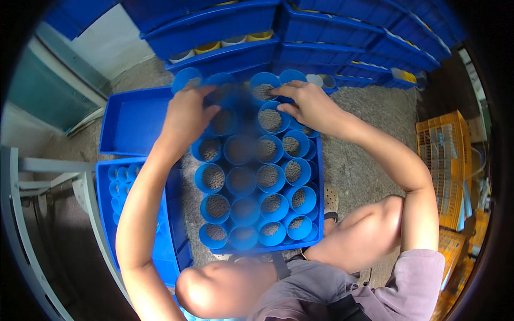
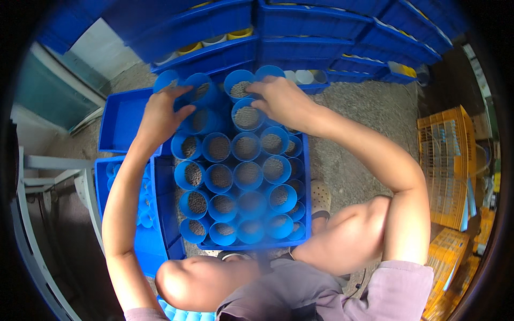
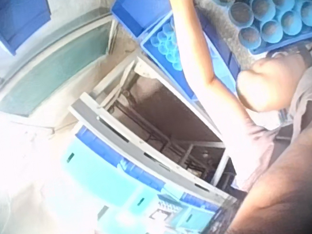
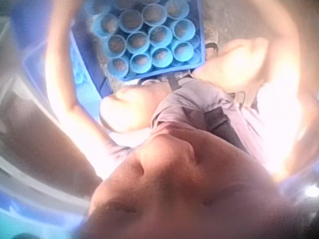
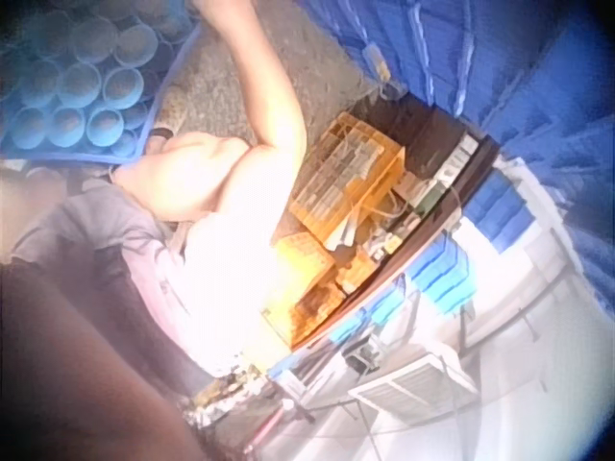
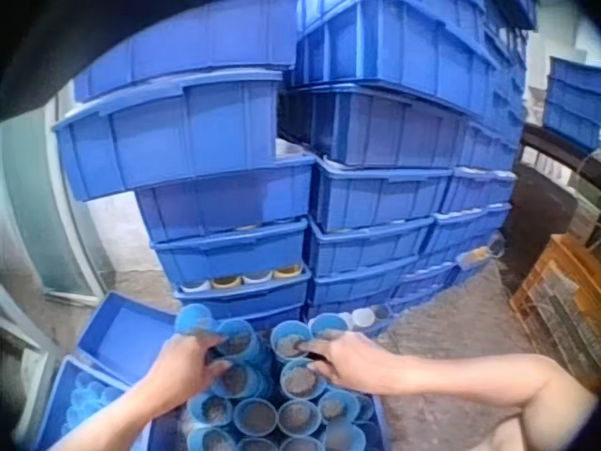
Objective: The person places a blue tray on the floor and arranges small blue cups filled with soil into it. They then pick up another tray of cups and transfer them into the first tray, organizing them in rows.
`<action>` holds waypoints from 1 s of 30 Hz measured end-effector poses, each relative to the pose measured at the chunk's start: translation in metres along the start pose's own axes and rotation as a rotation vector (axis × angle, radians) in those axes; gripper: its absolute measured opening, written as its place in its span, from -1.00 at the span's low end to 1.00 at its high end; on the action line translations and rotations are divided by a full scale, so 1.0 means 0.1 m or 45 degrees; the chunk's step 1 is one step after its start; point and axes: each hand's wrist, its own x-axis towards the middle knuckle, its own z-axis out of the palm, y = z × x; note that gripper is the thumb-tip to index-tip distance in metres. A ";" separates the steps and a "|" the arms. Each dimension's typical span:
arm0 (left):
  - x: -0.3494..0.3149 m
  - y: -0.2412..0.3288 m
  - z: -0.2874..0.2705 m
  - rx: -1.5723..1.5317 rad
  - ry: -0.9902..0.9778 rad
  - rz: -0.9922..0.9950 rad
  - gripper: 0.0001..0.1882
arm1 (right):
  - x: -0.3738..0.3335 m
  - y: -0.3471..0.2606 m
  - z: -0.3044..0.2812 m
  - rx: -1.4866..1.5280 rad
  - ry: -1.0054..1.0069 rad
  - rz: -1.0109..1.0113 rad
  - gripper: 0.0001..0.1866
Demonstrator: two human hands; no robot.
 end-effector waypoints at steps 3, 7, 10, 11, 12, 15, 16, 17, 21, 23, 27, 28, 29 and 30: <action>-0.02 0.00 -0.06 0.042 0.150 0.066 -0.62 | 0.01 -0.08 -0.03 -0.114 -0.021 -0.056 -0.55; -0.09 -0.46 -0.10 0.030 0.813 0.120 -0.81 | -0.13 -0.20 -0.16 -0.294 0.013 -0.005 -0.46; -0.13 -1.21 0.11 0.130 1.205 -0.061 -0.84 | -0.41 -0.34 -0.42 -0.379 0.036 0.050 -0.42; -0.14 -1.50 0.28 0.228 1.098 -0.201 -0.84 | -0.56 -0.43 -0.51 -0.328 0.035 0.085 -0.40; -0.19 -1.77 0.51 0.311 0.849 -0.391 -0.77 | -0.71 -0.52 -0.61 -0.249 0.049 0.081 -0.39; -0.30 -2.38 1.24 0.318 -0.009 -0.944 -0.47 | -1.15 -0.86 -0.79 -0.475 -0.145 -0.005 -0.49; -0.30 -2.54 1.40 0.184 -0.186 -0.948 -0.56 | -1.31 -0.96 -0.81 -0.458 -0.270 0.084 -0.54; -0.31 -2.60 1.57 0.173 -0.158 -1.059 -0.64 | -1.43 -1.05 -0.75 -0.389 -0.297 0.115 -0.62; -0.17 -2.48 1.73 0.189 0.109 -1.149 -0.82 | -1.61 -1.18 -0.74 -0.319 -0.459 0.317 -0.77; -0.08 -2.34 1.48 0.133 0.344 -1.069 -0.79 | -1.53 -1.12 -0.75 -0.239 -0.329 0.381 -0.79; 0.05 -2.19 0.48 0.004 0.455 -1.061 -0.83 | -1.42 -0.91 -0.66 -0.242 -0.446 0.275 -0.88; 0.02 -2.13 0.24 -0.031 0.478 -1.109 -0.82 | -1.39 -0.85 -0.67 -0.284 -0.535 0.241 -0.89; -0.08 -2.05 0.02 -0.034 0.506 -1.087 -0.79 | -1.40 -0.81 -0.63 -0.262 -0.503 0.160 -0.91; -0.17 -1.95 -0.13 -0.026 0.557 -1.044 -0.75 | -1.39 -0.75 -0.57 -0.369 -0.530 0.050 -0.89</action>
